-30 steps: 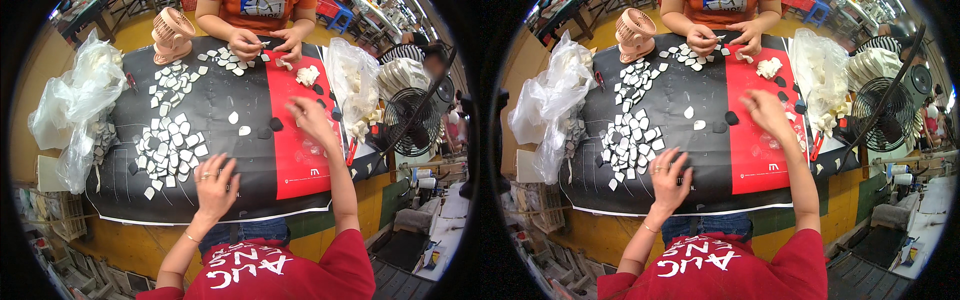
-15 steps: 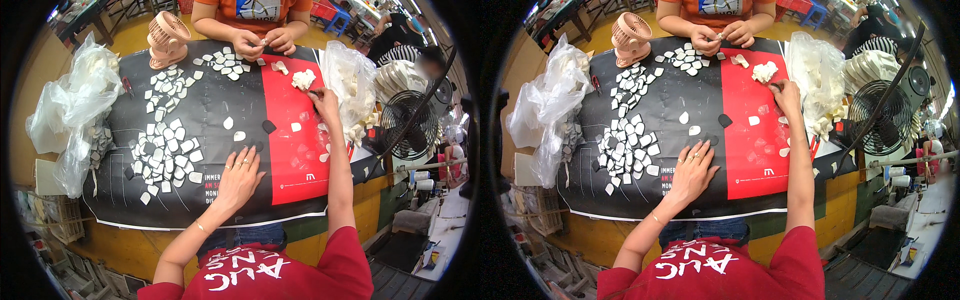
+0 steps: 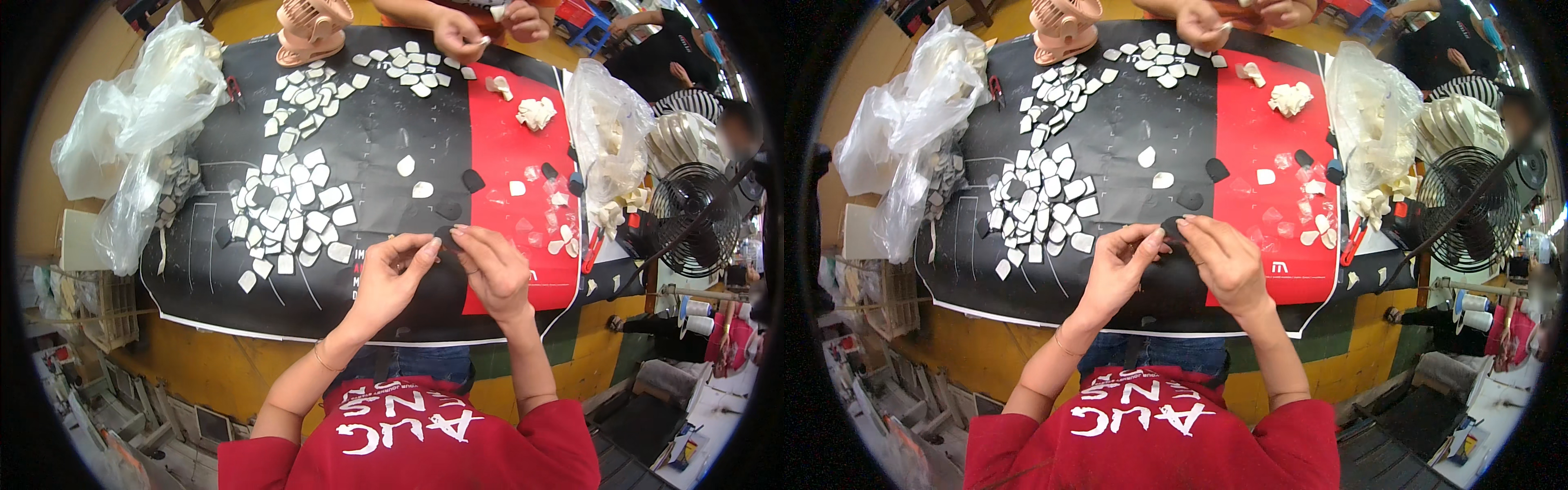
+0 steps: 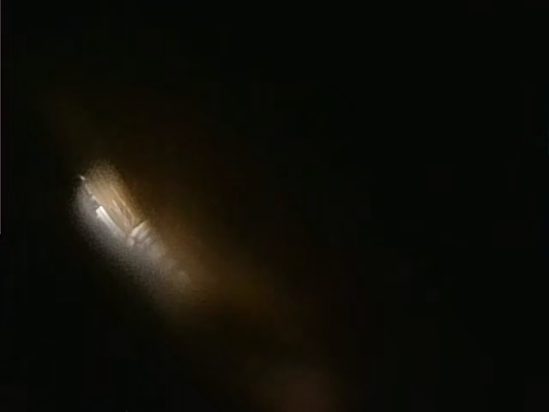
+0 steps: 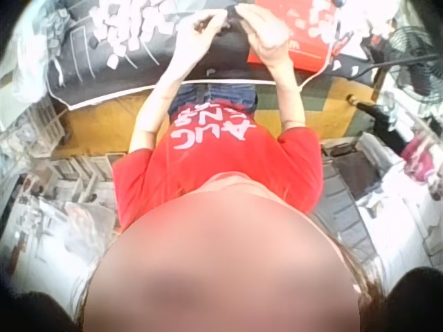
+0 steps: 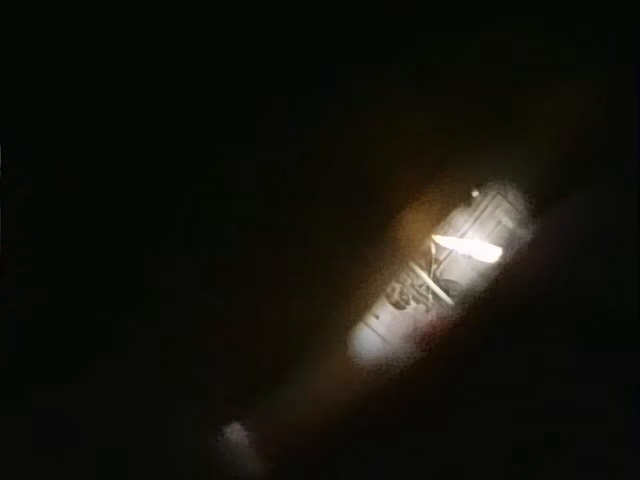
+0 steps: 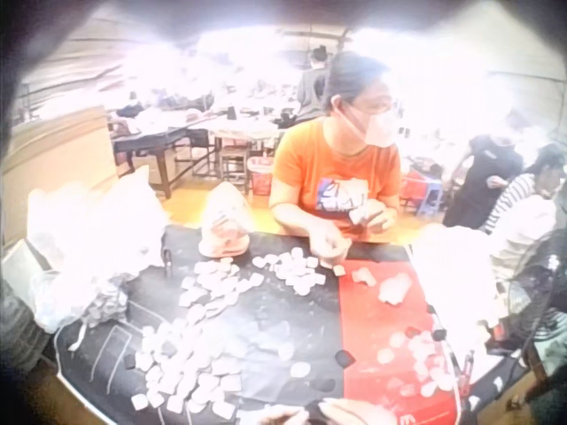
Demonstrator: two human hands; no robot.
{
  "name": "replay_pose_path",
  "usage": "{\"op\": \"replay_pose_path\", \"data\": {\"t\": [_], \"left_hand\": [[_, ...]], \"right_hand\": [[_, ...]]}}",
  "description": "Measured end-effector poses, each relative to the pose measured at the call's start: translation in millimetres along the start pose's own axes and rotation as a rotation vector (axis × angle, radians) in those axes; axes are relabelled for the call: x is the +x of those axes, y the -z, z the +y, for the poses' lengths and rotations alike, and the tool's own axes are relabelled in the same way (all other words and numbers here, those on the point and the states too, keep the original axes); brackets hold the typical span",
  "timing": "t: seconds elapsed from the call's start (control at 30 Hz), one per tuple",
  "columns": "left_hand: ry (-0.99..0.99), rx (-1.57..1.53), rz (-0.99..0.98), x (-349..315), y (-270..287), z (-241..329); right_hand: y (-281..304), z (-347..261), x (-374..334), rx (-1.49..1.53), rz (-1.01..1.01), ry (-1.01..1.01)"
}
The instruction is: The person assembles small white and black foam-like pieces by hand, pressing them together and placing them on a table. They gather the assembled pieces and place them into a plastic bag.
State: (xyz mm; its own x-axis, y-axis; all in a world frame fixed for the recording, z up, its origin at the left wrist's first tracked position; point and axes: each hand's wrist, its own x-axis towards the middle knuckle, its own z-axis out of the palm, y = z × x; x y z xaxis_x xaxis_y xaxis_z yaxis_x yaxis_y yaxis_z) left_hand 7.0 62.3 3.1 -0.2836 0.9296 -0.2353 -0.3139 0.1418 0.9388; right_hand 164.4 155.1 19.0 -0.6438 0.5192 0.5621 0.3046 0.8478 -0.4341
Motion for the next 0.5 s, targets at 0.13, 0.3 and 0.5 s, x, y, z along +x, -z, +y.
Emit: {"op": "replay_pose_path", "data": {"t": [0.13,0.3,0.5], "left_hand": [[0.026,-0.048,0.000,-6,7,-4],[-0.141,0.158,0.012,-12,11,-6],[-0.323,0.492,0.066,-24,6,-2]], "right_hand": [[-5,-19,-5,0.066,-0.049,-0.088],[0,-26,-11,0.306,-0.091,-0.202],[-4,-28,-22,0.149,-0.148,-0.158]]}}
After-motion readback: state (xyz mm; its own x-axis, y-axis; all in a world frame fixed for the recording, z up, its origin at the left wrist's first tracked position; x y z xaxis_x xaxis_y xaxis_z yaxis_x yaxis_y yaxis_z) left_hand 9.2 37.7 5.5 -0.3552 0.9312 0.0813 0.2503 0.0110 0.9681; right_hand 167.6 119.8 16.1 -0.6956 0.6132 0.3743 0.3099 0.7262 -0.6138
